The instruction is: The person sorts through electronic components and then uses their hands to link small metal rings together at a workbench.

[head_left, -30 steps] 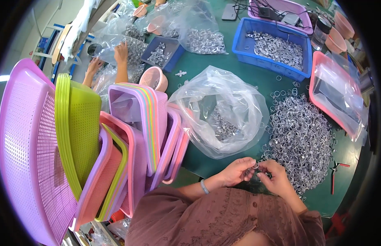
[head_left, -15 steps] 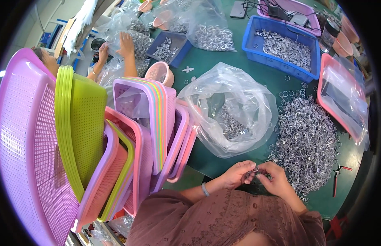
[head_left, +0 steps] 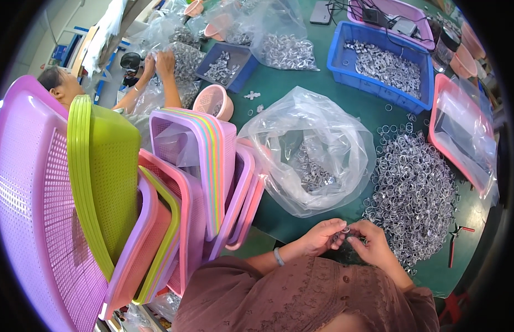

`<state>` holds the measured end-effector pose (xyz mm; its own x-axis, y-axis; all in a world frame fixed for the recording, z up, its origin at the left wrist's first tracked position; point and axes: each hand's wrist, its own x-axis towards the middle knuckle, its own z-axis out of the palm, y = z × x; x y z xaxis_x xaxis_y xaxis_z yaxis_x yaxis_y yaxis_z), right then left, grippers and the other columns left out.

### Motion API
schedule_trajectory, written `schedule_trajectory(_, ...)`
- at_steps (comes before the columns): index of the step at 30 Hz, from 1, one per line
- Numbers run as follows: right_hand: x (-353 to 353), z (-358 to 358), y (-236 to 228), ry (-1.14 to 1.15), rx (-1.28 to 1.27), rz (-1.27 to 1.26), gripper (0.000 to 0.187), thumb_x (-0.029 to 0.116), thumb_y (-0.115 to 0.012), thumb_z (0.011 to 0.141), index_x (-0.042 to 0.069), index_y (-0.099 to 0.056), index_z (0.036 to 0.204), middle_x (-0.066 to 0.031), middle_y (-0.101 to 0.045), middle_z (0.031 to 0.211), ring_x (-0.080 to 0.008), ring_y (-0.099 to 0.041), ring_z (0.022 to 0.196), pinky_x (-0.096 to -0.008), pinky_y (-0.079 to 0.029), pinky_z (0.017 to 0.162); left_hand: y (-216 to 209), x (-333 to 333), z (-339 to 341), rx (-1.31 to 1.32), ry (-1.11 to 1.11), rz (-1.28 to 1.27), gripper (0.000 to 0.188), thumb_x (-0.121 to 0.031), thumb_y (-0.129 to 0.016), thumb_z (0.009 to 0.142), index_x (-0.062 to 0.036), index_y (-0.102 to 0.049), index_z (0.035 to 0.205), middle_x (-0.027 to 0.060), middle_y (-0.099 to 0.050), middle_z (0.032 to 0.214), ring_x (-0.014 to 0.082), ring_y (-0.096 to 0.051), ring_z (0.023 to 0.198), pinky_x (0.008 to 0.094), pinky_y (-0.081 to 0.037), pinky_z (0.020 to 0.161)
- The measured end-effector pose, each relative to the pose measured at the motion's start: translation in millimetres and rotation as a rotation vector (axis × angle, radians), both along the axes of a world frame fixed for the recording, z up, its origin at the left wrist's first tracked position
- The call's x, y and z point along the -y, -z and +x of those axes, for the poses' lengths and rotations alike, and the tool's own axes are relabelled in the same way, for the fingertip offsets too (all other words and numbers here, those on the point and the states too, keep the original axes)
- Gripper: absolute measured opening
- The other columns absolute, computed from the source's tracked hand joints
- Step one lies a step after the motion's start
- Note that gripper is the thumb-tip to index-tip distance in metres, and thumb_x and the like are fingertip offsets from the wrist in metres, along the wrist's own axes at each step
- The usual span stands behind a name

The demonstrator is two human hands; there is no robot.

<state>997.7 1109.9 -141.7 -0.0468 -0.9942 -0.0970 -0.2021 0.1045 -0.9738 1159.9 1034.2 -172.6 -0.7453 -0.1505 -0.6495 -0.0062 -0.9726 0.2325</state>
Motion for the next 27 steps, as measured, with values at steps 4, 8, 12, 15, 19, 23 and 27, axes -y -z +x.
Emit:
schedule_trajectory(4,-1.2,-1.9,6.7,0.002,-0.010,-0.011,0.021,0.002,-0.062,0.067,0.001,-0.055,0.087,-0.0109,-0.055,0.074,-0.0258,-0.056,0.066,-0.0302,-0.045,0.058,1.5,0.1,-2.7,0.025,0.003,0.001,0.020,-0.026,-0.047,0.088,-0.0075,-0.050,0.080,0.0002,-0.047,0.069,0.0073,-0.043,0.058,0.0189,-0.034,0.048)
schedule_trajectory(8,3.8,-1.3,5.8,-0.009,0.004,0.001,0.021,0.000,-0.062,0.067,0.000,-0.055,0.087,-0.0109,-0.055,0.074,-0.0251,-0.056,0.066,-0.0296,-0.045,0.058,1.3,3.6,-0.6,0.024,0.003,0.006,0.020,-0.026,-0.047,0.088,-0.0075,-0.050,0.080,0.0003,-0.047,0.068,0.0074,-0.043,0.058,0.0189,-0.034,0.048)
schedule_trajectory(12,8.3,1.1,6.4,-0.013,0.023,0.002,0.021,0.000,-0.062,0.067,0.000,-0.055,0.087,-0.0110,-0.055,0.074,-0.0251,-0.055,0.067,-0.0298,-0.044,0.058,3.5,6.3,2.5,0.019,0.003,-0.007,0.020,-0.026,-0.047,0.088,-0.0077,-0.050,0.080,0.0002,-0.048,0.068,0.0072,-0.043,0.057,0.0191,-0.034,0.048)
schedule_trajectory(15,8.1,0.5,5.6,-0.019,-0.001,0.000,0.021,0.000,-0.062,0.067,0.000,-0.055,0.087,-0.0109,-0.055,0.074,-0.0251,-0.055,0.067,-0.0299,-0.044,0.059,2.8,7.0,2.2,0.018,0.009,-0.002,0.020,-0.026,-0.047,0.088,-0.0080,-0.050,0.080,-0.0002,-0.049,0.068,0.0070,-0.043,0.057,0.0191,-0.034,0.048)
schedule_trajectory(19,7.8,0.8,6.6,-0.026,-0.004,-0.002,0.021,0.000,-0.061,0.067,0.000,-0.055,0.087,-0.0109,-0.055,0.074,-0.0252,-0.055,0.067,-0.0302,-0.044,0.059,6.1,5.2,3.4,0.021,0.003,0.009,0.019,-0.026,-0.047,0.088,-0.0083,-0.050,0.080,-0.0005,-0.049,0.068,0.0068,-0.043,0.057,0.0188,-0.034,0.048)
schedule_trajectory(23,7.7,1.3,6.8,-0.032,0.001,0.001,0.021,0.000,-0.061,0.067,0.000,-0.055,0.088,-0.0109,-0.055,0.074,-0.0251,-0.056,0.068,-0.0301,-0.044,0.060,6.4,4.6,4.0,0.008,0.004,0.005,0.019,-0.026,-0.046,0.088,-0.0084,-0.050,0.081,-0.0004,-0.049,0.067,0.0069,-0.043,0.056,0.0188,-0.034,0.048)
schedule_trajectory(27,6.7,-0.1,7.7,-0.041,-0.004,0.005,0.022,0.001,-0.061,0.067,0.000,-0.055,0.088,-0.0107,-0.056,0.075,-0.0249,-0.056,0.068,-0.0299,-0.044,0.060,6.3,4.2,3.5,0.016,0.008,0.006,0.020,-0.026,-0.046,0.088,-0.0082,-0.050,0.081,-0.0001,-0.048,0.067,0.0070,-0.043,0.056,0.0189,-0.033,0.048)
